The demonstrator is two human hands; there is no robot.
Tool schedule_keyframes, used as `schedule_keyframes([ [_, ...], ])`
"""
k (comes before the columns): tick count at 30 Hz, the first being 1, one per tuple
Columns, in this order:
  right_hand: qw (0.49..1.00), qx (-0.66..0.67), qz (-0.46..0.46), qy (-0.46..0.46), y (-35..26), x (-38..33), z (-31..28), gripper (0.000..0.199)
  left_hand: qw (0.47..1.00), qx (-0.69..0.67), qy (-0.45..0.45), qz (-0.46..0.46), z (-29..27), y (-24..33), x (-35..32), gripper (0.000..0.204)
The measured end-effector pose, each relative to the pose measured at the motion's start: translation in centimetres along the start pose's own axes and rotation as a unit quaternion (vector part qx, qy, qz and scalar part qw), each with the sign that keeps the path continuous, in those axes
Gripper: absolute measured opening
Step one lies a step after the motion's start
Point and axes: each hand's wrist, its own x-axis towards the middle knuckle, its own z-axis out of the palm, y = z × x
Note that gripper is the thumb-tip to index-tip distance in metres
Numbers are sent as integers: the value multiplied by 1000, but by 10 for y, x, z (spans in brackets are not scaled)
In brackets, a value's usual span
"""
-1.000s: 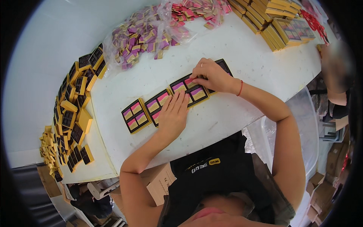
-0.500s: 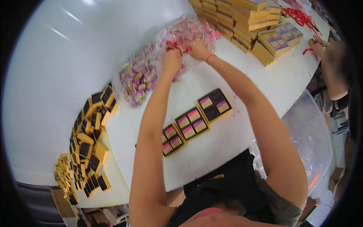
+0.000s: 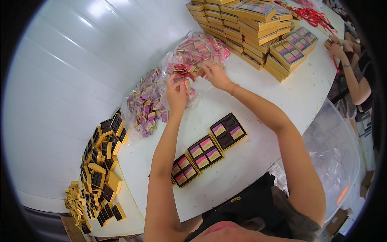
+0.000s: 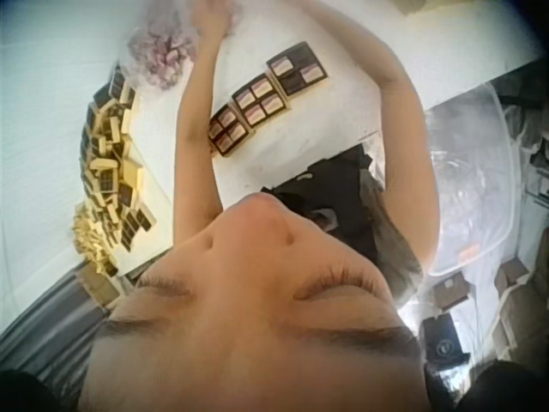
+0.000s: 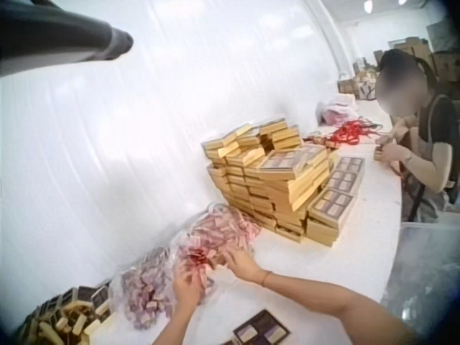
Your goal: The person assembles makeup palettes by placing small colored pans into black tray compartments, then covers them with clear plastic lids. The person handles multiple trays and stacks the completed palettes on the table.
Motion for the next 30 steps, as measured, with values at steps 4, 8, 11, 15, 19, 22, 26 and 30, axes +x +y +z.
schedule_keyframes([
  [4,955,160,211,-134,-51,-48,-60,24,961,-229,-25,-150,-27,40,-33,44],
  [8,889,318,286,-160,-66,-96,-90,26,936,-296,-85,-171,-36,71,-68,37],
  [11,885,331,270,-183,-77,-115,-102,27,929,-242,-212,-182,-44,83,-95,27],
  [15,907,260,250,-217,-91,-127,-111,30,922,-135,-317,-175,-38,98,-138,27],
  [19,922,232,207,-231,-86,-135,-109,30,926,-117,-323,-155,-28,94,-160,26],
  [22,936,186,176,-243,-104,-136,-115,27,936,-41,-317,-144,-28,109,-166,23],
  [26,959,81,41,-267,-101,-145,-112,24,936,140,-309,89,-28,110,-178,27],
  [30,950,-18,-131,-282,-88,-148,-99,22,887,255,-298,244,-30,116,-214,45],
])
